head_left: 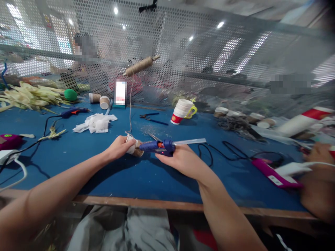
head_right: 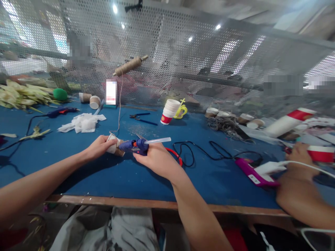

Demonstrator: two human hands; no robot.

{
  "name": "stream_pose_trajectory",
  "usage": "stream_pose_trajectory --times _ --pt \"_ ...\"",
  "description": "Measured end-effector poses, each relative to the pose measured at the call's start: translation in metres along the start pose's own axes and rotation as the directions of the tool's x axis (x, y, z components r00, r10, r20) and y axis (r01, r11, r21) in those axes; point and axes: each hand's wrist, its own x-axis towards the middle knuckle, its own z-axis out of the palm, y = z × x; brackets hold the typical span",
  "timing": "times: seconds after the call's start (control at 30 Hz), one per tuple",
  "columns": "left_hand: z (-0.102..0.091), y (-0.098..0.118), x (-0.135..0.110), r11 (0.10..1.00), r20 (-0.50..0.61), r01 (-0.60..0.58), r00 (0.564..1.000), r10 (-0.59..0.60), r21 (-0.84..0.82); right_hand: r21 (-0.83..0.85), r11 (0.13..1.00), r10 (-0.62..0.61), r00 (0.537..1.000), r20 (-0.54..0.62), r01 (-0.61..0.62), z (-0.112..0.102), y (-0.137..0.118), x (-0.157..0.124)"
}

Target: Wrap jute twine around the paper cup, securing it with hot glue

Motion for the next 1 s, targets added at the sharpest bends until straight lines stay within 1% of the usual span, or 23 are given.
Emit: stream_pose_trajectory --times 0.2,0.33,0.5,0.67,0.87,1.0 --pt "0.001 -0.001 0.001 1.0 -0.006 -0.006 1.0 0.006 0.022 -0.009 1.0 0.009 1.0 -0.014 -0.009 0.0 -0.002 0.0" --pt "0.002 -0.002 0.0 1.0 0.015 -0.01 1.0 0.011 -0.008 -0.02 1.0 -0.01 0.999 -0.035 0.009 -0.002 -0.002 0.002" --pt "0.002 -0.002 -0.002 0.999 0.004 -0.031 1.0 0.03 0.036 -0.015 1.0 -0.015 0.998 -0.053 0.015 -0.002 0.0 0.005" --pt "0.002 -0.004 -0.004 0.997 0.024 -0.063 0.998 0.062 0.044 -0.021 1.0 -0.008 0.998 -0.061 0.007 -0.002 0.003 0.007" --pt "0.002 -0.007 -0.004 0.993 0.006 -0.086 0.996 0.085 0.084 0.051 0.999 0.003 0.998 -0.065 0.0 -0.001 0.008 0.011" --pt "0.001 -0.008 -0.004 0.989 0.021 -0.104 0.995 0.102 0.104 0.092 0.995 0.038 0.996 -0.081 -0.03 -0.001 0.006 0.012"
